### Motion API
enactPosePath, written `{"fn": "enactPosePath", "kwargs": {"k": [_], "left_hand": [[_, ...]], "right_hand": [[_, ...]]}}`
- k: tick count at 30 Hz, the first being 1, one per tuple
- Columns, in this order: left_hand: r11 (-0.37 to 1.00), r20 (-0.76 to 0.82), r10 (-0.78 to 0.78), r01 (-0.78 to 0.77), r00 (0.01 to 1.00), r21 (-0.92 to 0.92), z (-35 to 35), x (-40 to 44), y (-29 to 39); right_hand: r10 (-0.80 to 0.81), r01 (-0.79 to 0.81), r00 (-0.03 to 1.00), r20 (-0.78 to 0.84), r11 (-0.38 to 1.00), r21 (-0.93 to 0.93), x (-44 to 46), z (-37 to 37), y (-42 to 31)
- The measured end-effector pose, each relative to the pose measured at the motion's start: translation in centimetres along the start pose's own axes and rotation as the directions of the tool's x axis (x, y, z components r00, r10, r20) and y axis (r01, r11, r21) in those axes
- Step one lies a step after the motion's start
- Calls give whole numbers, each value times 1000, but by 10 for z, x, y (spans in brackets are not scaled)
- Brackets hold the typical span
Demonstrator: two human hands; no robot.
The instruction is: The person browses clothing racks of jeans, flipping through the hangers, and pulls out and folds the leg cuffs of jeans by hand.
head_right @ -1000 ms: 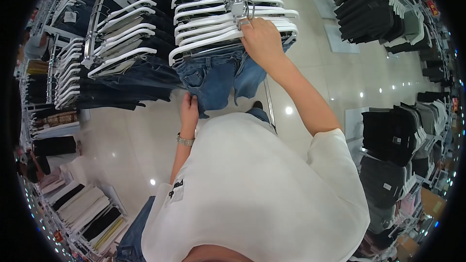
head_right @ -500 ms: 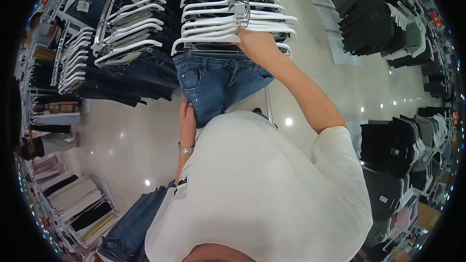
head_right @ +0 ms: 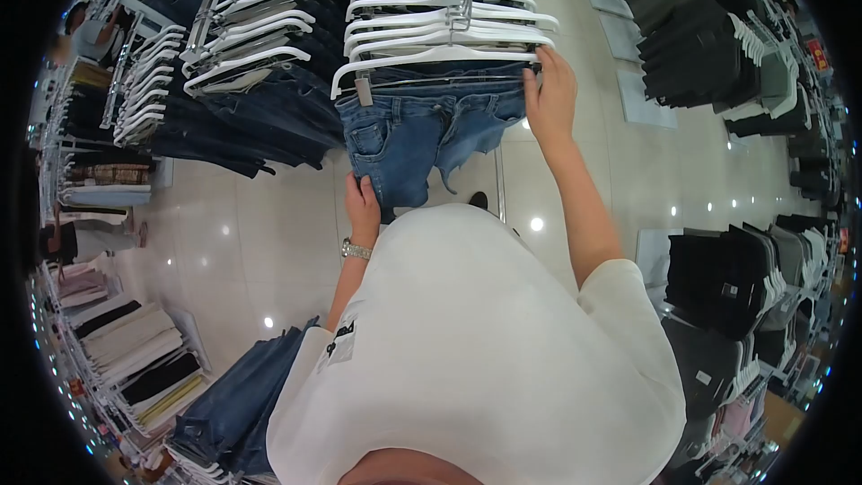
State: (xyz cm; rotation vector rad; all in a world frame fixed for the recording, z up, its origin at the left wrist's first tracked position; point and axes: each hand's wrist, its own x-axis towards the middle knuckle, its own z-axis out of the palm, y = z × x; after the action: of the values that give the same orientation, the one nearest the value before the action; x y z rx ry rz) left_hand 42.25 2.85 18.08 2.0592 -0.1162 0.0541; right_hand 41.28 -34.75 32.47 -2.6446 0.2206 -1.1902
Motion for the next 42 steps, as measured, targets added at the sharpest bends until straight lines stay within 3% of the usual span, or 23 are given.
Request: {"fn": "enactPosePath", "kwargs": {"k": [3, 6, 9, 12, 15, 18, 21, 22, 25, 29, 33, 36, 39, 42], "left_hand": [[999, 42, -25, 24, 999, 27, -2, -5, 20], [998, 62, -58, 59, 996, -11, 0, -9, 15], [956, 131, -130, 160, 983, -248, 3, -8, 5], [910, 293, -229, 311, 928, -274, -4, -4, 2], [908, 360, -317, 390, 877, -151, -14, -3, 8], [895, 431, -369, 439, 823, -72, -20, -1, 7], [908, 422, -288, 385, 860, -165, -14, -7, -24], [904, 465, -294, 401, 835, -150, -17, -8, -20], [889, 559, -315, 444, 767, -108, -17, -19, -20], [843, 593, -363, 524, 718, -119, -5, -36, -46], [848, 579, -352, 513, 735, -135, 0, -47, -87], [871, 527, -405, 491, 747, -26, -7, -44, -104], [915, 342, -385, 402, 857, 22, -9, -41, -110], [902, 259, -348, 398, 901, -170, -15, -43, -111]], "right_hand": [[405, -380, 912, -65, 895, 235, -47, 12, 24], [654, -584, 746, 126, 551, 597, -83, 45, 49], [665, -825, 538, 518, 289, 486, -88, 48, 47], [434, -873, 412, 801, -63, 483, -105, 73, 77], [394, -950, 271, 878, -36, 310, -110, 71, 77], [173, -987, 158, 972, 27, 156, -123, 67, 67], [148, -982, 106, 983, 172, 80, -150, 73, 40], [171, -981, 45, 984, 194, 11, -161, 75, 33], [264, -995, -9, 964, 97, -36, -204, 82, 15], [316, -938, -32, 948, -336, 80, -248, 87, -1], [431, -903, 78, 899, -352, 247, -269, 78, -8], [548, -922, -24, 836, -335, 193, -270, 59, -10], [670, -947, 33, 742, -217, 238, -279, 43, -12], [682, -949, 49, 730, -196, 247, -287, 25, -17]]}}
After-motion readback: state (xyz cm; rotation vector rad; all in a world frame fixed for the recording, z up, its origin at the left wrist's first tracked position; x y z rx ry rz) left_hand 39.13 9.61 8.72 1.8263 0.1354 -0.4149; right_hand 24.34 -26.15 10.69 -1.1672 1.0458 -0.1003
